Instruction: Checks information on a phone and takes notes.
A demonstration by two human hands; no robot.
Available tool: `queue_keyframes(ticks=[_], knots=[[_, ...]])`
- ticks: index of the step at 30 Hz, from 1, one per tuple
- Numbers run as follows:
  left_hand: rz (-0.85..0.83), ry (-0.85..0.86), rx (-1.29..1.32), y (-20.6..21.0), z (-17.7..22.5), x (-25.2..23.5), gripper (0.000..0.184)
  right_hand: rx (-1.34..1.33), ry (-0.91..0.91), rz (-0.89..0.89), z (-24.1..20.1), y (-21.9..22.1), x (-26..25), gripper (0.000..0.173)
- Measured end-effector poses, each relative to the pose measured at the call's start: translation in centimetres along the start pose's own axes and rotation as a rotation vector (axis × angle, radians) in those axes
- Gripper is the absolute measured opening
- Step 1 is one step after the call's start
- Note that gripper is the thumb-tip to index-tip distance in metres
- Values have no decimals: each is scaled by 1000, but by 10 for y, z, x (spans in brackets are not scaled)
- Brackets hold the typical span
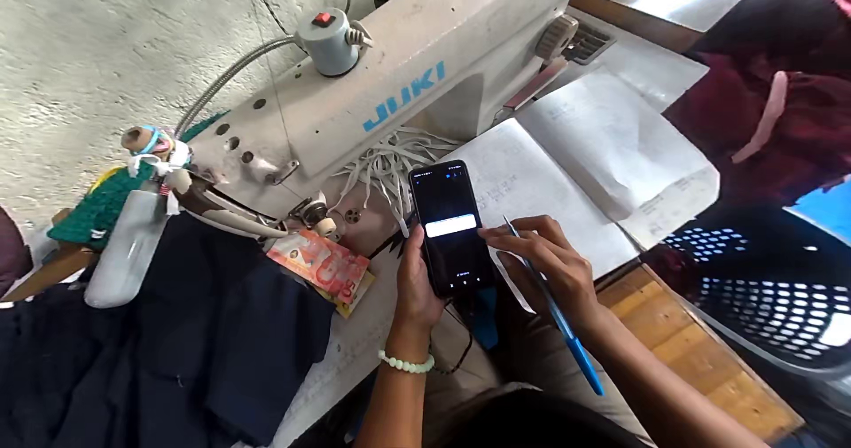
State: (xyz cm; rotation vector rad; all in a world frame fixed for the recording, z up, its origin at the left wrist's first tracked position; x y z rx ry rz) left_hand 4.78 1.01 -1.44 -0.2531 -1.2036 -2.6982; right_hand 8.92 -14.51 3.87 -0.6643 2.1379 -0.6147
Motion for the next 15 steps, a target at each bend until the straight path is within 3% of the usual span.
queue_keyframes(ticks=[8,15], knots=[[-51,1,11,-1,-3,-1,53,-27,-58,-84,-8,7,9,20],[15,-18,-61,-1,0,1,52,-67,-104,-43,-9,-6,5,22]])
Point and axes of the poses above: each hand's wrist, its own x-axis away from the middle knuckle, its own y-axis out of the palm, z = x × y, the point moved 7 cm from there along -x, towards the middle knuckle, and after that the axes turned 14 degrees about -z, right-handed, at the moved point
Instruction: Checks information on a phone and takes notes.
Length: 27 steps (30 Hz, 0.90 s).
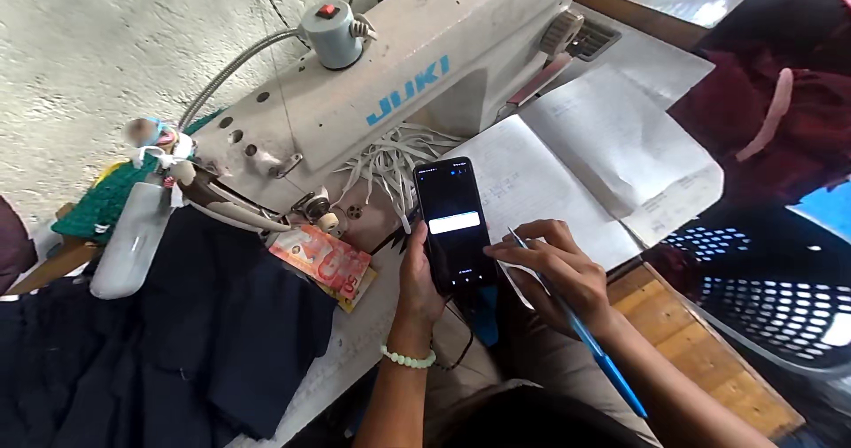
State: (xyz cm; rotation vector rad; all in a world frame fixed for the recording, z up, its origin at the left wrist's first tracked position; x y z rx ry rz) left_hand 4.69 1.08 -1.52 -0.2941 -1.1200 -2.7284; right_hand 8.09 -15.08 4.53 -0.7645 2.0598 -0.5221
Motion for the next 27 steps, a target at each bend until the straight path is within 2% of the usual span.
queue_keyframes(ticks=[4,7,13,18,27], knots=[[-42,3,47,-1,-2,-2,55,-30,-44,-78,-10,5,15,21],[-2,-7,24,-1,-2,-1,55,20,-57,-126,-12,17,25,19],[0,-15,25,-1,-2,0,55,16,-27,-46,-8,9,19,19],[-85,17,56,0,-2,-3,54,32,46,19,6,2,12,20],[-118,3,93,0,-5,-3,57,-3,7,-63,2,15,9,21]])
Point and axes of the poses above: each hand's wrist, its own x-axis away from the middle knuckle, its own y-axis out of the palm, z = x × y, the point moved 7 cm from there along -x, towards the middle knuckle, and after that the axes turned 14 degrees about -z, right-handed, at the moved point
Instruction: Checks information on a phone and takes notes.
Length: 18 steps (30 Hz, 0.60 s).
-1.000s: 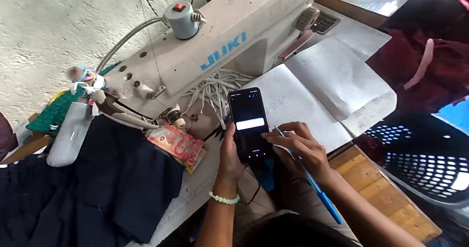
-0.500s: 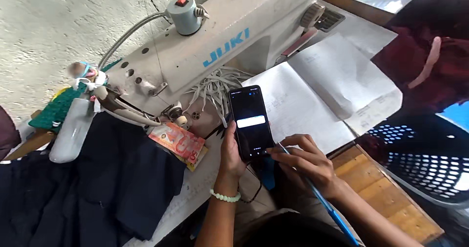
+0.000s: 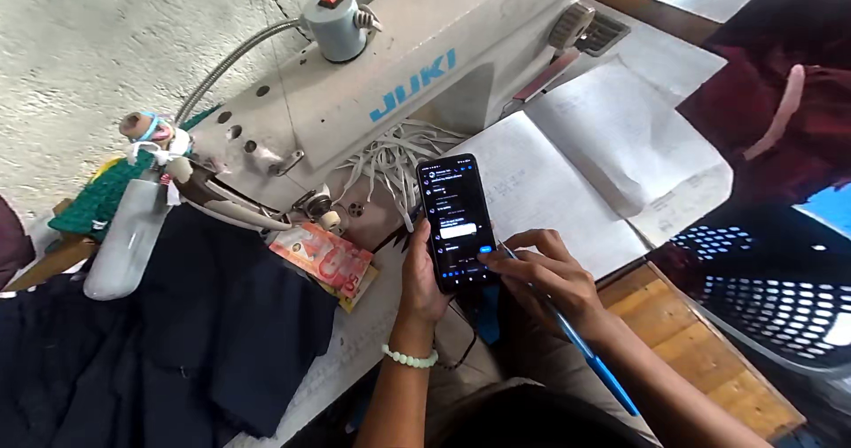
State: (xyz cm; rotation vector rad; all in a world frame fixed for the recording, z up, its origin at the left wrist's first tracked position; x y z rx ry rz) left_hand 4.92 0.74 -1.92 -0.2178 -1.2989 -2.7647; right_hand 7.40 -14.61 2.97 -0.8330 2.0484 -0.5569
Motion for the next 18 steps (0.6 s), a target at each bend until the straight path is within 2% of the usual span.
queue_keyframes(ticks=[11,18], knots=[[51,7,-27,2,3,1,52,47,-7,26,4,0,-15,21],[20,10,28,0,1,1,52,109,61,58,34,-4,-36,22]])
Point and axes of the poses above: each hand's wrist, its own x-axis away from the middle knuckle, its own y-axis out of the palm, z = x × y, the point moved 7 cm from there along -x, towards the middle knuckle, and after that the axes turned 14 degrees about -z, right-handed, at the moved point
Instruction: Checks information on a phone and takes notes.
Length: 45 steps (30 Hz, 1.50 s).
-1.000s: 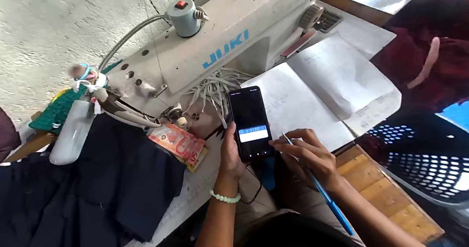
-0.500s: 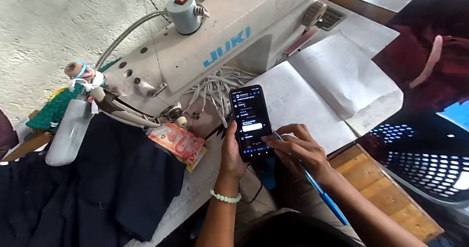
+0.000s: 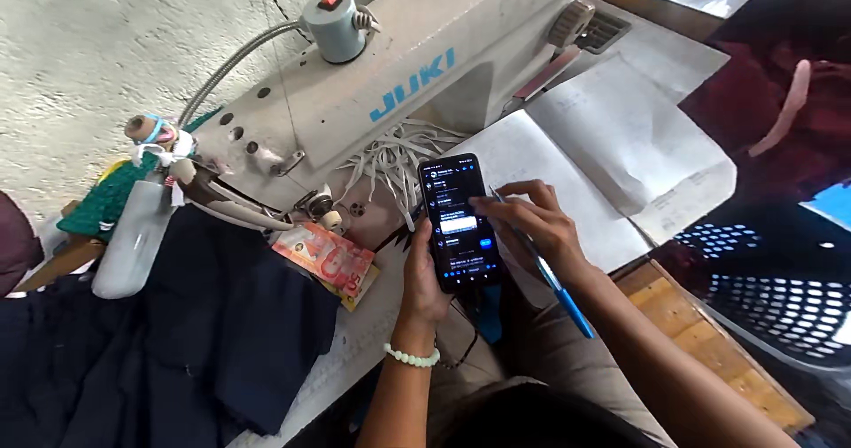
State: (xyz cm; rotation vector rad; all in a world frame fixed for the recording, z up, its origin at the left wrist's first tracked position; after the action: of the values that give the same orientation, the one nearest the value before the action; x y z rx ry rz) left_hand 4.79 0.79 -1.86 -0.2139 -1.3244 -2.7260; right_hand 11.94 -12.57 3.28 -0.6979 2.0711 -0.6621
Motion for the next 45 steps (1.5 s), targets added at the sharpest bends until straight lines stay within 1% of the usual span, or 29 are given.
queue_keyframes(ticks=[2,4,6,10,12,16,20,26,32,35,39,42,45], knots=[[4,6,-6,0,1,0,52,-1,3,-4,5,-4,-5,23],[2,12,-13,0,1,-1,52,-18,3,-7,4,-8,-4,20],[7,14,-32,0,1,-1,51,-54,-12,-8,-2,-10,5,20],[13,6,-59,2,2,-1,52,-118,-66,-71,-24,-4,25,22],[2,6,-48,2,2,-1,53,-91,-78,-80,-27,1,27,22],[10,-17,-42,2,0,0,52,-50,-39,-53,-14,2,17,23],[16,-20,-22,2,1,0,51,-46,-47,-60,-11,1,13,24],[44,-5,-63,2,2,0,51,-11,-85,-56,-28,2,22,21],[43,3,-58,2,3,0,47,49,-123,-117,-35,13,21,21],[60,-13,-73,2,3,1,49,-12,-77,-38,-31,4,22,20],[13,-16,-22,1,0,0,50,-65,57,114,-15,-11,26,15],[-8,-10,-9,1,0,0,51,-83,122,163,-9,-15,28,12],[5,-5,-12,1,0,0,50,-97,142,181,-9,-15,28,11]])
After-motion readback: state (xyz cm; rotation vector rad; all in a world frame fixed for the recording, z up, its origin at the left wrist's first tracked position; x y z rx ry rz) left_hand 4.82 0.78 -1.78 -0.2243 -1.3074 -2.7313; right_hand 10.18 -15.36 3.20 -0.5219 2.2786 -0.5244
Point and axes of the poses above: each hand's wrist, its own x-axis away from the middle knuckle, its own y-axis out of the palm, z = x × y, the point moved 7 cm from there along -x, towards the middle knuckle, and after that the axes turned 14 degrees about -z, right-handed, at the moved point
